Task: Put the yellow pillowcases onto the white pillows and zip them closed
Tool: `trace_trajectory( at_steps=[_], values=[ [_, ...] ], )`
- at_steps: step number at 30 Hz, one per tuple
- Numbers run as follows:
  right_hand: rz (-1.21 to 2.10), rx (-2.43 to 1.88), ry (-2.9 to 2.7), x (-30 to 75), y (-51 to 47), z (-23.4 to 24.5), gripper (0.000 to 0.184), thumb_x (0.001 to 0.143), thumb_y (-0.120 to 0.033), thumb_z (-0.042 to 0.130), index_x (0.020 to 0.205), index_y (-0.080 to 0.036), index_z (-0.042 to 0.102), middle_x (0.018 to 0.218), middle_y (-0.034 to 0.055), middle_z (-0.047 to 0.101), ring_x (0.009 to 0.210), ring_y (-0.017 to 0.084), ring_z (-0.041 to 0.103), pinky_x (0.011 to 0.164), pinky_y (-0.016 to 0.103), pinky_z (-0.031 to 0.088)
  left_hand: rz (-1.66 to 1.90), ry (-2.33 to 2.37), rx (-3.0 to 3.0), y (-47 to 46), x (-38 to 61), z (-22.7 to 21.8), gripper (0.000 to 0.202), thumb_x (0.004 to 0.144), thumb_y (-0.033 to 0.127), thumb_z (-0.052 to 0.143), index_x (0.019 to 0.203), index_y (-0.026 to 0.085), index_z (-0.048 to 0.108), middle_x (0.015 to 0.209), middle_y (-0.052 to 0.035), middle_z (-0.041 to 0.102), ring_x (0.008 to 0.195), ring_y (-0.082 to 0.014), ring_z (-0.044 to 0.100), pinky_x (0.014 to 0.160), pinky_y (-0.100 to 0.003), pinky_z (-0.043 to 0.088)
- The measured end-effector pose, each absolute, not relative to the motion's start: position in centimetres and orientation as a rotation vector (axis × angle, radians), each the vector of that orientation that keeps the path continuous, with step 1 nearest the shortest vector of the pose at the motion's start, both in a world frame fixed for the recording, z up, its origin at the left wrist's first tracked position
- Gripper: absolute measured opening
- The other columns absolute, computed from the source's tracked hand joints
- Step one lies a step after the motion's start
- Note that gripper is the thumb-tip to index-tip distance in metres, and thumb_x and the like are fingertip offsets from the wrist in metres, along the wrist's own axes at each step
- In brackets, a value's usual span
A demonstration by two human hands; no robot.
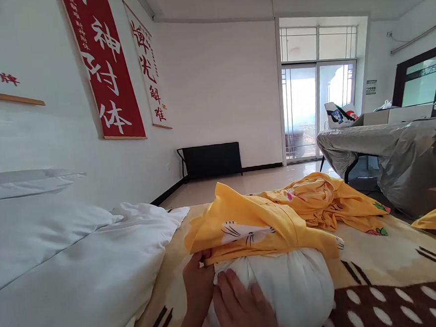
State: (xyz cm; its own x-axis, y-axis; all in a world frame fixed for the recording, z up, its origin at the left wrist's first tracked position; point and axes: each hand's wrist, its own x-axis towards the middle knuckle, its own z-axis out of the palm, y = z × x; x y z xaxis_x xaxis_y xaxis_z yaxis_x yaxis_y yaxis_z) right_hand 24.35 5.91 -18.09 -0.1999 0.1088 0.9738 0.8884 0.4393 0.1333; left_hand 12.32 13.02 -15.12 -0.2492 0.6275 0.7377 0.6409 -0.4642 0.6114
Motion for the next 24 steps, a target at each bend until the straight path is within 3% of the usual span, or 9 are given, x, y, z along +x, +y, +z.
trace_trajectory(
  at_steps=[3, 6, 9, 12, 15, 21, 24],
  values=[
    [-0.833, -0.96, -1.772, 26.5, 6.0, -16.7, 0.03, 0.089, -0.034, 0.044, 0.107, -0.018, 0.061, 0.117, 0.0035, 0.063, 0.113, 0.018, 0.047, 0.081, 0.034, 0.035, -1.881, -1.518, -1.823, 11.2, 13.5, -13.3, 0.009, 0.066, 0.022, 0.048, 0.058, 0.02, 0.049, 0.052, 0.0034, 0.052, 0.048, -0.0115, 0.048, 0.047, -0.02, 0.039],
    [-0.667, -1.083, -1.818, 28.3, 6.2, -15.9, 0.031, 0.081, -0.033, 0.056, 0.111, -0.023, 0.059, 0.11, 0.0029, 0.065, 0.107, 0.02, 0.05, 0.087, 0.036, 0.031, -1.778, -1.208, -1.854, 9.6, 15.2, -12.6, 0.015, 0.072, 0.014, 0.048, 0.058, 0.02, 0.043, 0.053, 0.0046, 0.045, 0.049, -0.0096, 0.044, 0.049, -0.018, 0.037],
    [-0.559, -1.164, -1.753, 29.7, 7.0, -15.7, 0.021, 0.076, -0.025, 0.061, 0.097, -0.028, 0.063, 0.091, -0.0011, 0.069, 0.092, 0.02, 0.056, 0.09, 0.038, 0.027, -1.664, -0.857, -1.936, 8.4, 17.1, -12.9, 0.023, 0.076, 0.003, 0.047, 0.061, 0.02, 0.04, 0.055, 0.0039, 0.044, 0.053, -0.0095, 0.042, 0.055, -0.019, 0.037],
    [-0.589, -1.184, -1.662, 31.3, 8.2, -15.3, 0.005, 0.075, -0.026, 0.06, 0.078, -0.027, 0.064, 0.071, -0.002, 0.067, 0.075, 0.02, 0.057, 0.084, 0.039, 0.028, -1.572, -0.637, -1.991, 8.0, 19.4, -13.3, 0.027, 0.078, -0.001, 0.046, 0.062, 0.02, 0.038, 0.053, 0.0028, 0.044, 0.053, -0.011, 0.04, 0.055, -0.022, 0.034],
    [-0.717, -1.164, -1.54, 33.8, 9.2, -14.5, 0.016, 0.081, -0.027, 0.052, 0.068, -0.025, 0.062, 0.062, 0.0, 0.064, 0.068, 0.021, 0.056, 0.079, 0.038, 0.029, -1.48, -0.495, -2.001, 8.2, 22.2, -12.9, 0.025, 0.079, 0.0, 0.043, 0.062, 0.019, 0.042, 0.053, 0.0006, 0.046, 0.055, -0.0133, 0.041, 0.056, -0.026, 0.033],
    [-0.817, -1.28, -1.327, 39.6, 11.4, -14.5, 0.026, 0.088, -0.029, 0.044, 0.074, -0.018, 0.063, 0.073, 0.0074, 0.068, 0.076, 0.024, 0.059, 0.083, 0.041, 0.034, -1.317, -0.698, -1.87, 12.4, 28.1, -10.4, 0.023, 0.082, 0.008, 0.041, 0.065, 0.018, 0.052, 0.066, -0.0042, 0.054, 0.066, -0.0175, 0.048, 0.065, -0.031, 0.037],
    [-0.776, -1.414, -1.324, 40.7, 11.4, -13.9, 0.03, 0.089, -0.034, 0.043, 0.089, -0.013, 0.064, 0.087, 0.0126, 0.068, 0.09, 0.026, 0.059, 0.088, 0.041, 0.035, -1.275, -0.863, -1.87, 15.5, 29.6, -9.2, 0.015, 0.081, 0.01, 0.046, 0.077, 0.016, 0.058, 0.078, -0.0066, 0.059, 0.076, -0.0207, 0.052, 0.07, -0.033, 0.039]
  ],
)
